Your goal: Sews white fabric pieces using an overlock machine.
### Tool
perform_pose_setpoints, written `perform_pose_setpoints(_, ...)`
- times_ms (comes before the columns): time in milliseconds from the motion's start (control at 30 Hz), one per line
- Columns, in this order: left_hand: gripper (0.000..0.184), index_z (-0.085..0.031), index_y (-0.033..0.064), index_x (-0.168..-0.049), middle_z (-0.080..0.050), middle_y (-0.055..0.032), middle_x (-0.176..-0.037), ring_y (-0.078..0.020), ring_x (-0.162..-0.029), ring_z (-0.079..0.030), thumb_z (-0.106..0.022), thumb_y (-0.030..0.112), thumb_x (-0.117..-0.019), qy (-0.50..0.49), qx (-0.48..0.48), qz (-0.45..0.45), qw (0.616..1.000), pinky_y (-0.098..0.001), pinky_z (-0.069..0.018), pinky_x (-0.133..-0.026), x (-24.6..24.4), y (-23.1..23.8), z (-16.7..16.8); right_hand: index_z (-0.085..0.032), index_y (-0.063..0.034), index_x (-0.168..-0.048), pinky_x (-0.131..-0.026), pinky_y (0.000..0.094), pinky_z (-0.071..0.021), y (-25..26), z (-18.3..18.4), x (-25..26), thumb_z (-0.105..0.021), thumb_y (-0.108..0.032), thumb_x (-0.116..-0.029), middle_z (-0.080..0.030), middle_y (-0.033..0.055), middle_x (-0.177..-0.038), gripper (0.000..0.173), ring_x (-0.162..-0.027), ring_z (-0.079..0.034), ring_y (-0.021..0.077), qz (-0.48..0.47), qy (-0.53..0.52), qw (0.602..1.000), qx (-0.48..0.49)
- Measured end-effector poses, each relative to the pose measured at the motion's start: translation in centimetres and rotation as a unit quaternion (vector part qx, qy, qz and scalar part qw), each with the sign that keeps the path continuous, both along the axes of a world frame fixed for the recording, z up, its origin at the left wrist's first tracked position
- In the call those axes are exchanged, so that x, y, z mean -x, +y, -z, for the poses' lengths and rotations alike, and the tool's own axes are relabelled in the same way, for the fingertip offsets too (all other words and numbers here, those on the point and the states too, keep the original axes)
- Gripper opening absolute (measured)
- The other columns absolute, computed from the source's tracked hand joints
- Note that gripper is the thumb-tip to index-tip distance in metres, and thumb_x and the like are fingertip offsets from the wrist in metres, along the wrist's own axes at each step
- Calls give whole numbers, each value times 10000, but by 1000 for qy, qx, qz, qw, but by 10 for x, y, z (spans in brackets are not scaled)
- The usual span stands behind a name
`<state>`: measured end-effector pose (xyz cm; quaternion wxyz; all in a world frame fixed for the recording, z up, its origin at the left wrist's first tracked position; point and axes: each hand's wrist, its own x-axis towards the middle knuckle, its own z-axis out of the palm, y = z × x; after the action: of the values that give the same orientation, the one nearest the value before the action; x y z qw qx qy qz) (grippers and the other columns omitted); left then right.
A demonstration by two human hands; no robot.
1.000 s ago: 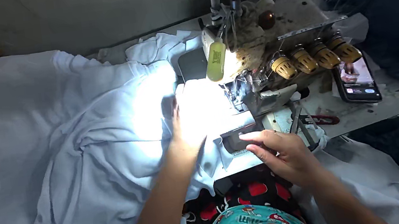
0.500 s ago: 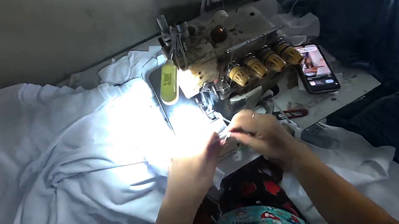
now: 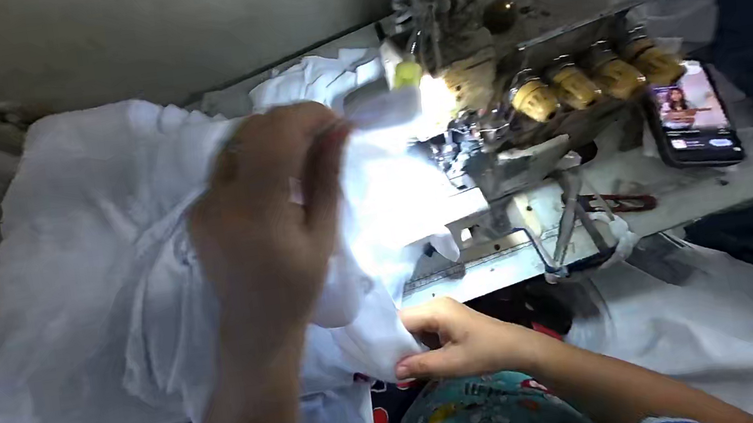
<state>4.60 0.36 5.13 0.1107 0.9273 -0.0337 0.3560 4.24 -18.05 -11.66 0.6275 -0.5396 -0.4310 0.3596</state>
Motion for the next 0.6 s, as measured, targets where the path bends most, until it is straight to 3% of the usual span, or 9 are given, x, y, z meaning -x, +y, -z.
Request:
perform_pose_setpoints(133, 350, -637, -63, -1148, -678, -302, -1050, -415, -946, -670, -503, 253, -1082, 14, -19, -161, 987, -543, -508, -810, 21, 88, 16, -669, -21, -991, -693, 167, -534, -7, 7, -2, -697, -167, -945, -674, -35, -837, 155, -756, -624, -36, -6, 88, 996, -7)
perform_pose_setpoints(200, 376, -619, -90, -1182, -652, -341, -1102, -497, -977, -650, -506, 252, -1075, 82, 34, -210, 974, -639, -485, -823, 32, 120, 42, -675, -46, -978, -675, 138, -504, -12, 9, -7, -658, -157, -964, -657, -86, -821, 113, -728, -588, -70, 27, 111, 993, 8)
perform_pose_setpoints(267, 400, -575, -99, -1295, -596, -370, -1246, -556, -1129, -588, -554, 219, -1052, 156, 119, -225, 955, -695, -447, -942, 39, 140, 69, -674, -68, -955, -646, 95, -460, -14, 12, -12, -641, -174, -984, -621, -117, -807, 116, -708, -541, -100, 54, 83, 995, -3)
perform_pose_setpoints(300, 429, -556, -91, -1340, -559, -369, -1321, -554, -1230, -534, -568, 216, -1042, 151, 141, -223, 953, -682, -407, -1023, 41, 145, 81, -684, -84, -937, -679, 89, -450, -15, 13, -14, -650, -207, -983, -617, -118, -827, 135, -751, -535, -103, 67, 50, 996, -6)
perform_pose_setpoints(367, 412, -581, -57, -1324, -540, -320, -1397, -491, -1327, -486, -574, 226, -1025, 81, 110, -197, 971, -617, -368, -1092, 45, 139, 87, -707, -112, -904, -945, 194, -433, -20, 11, -20, -670, -296, -977, -676, -70, -991, 202, -1043, -563, -24, 72, -21, 997, -10)
perform_pose_setpoints(433, 290, -650, -50, -1179, -596, -268, -1331, -406, -1303, -522, -527, 171, -1036, 50, 68, -130, 988, -515, -386, -1104, 50, 106, 71, -700, -117, -856, -1101, 311, -393, -26, 5, -24, -665, -342, -973, -690, -10, -1214, 256, -1279, -521, 81, 52, -62, 997, -12)
perform_pose_setpoints(467, 237, -687, -43, -1057, -654, -238, -1209, -369, -1212, -580, -512, 110, -1007, 63, 53, -69, 994, -483, -433, -1054, 51, 89, 64, -688, -120, -844, -1131, 334, -376, -29, 0, -25, -658, -355, -977, -672, 1, -1280, 272, -1337, -491, 107, 36, -70, 997, -10)
perform_pose_setpoints(533, 202, -735, 55, -868, -723, -116, -980, -294, -1037, -670, -535, 26, -858, 188, 32, 63, 980, -480, -521, -922, 47, 63, 60, -671, -122, -828, -1175, 362, -344, -38, -9, -27, -658, -371, -978, -660, 8, -1325, 291, -1405, -449, 140, 10, -75, 997, -7)
perform_pose_setpoints(600, 213, -766, 86, -964, -733, -113, -1053, -327, -1127, -654, -625, -53, -882, 412, 10, 74, 908, -534, -475, -1008, 36, 45, 49, -662, -123, -843, -1185, 370, -347, -46, -14, -26, -659, -399, -974, -661, 8, -1315, 306, -1407, -452, 145, -5, -82, 997, -3)
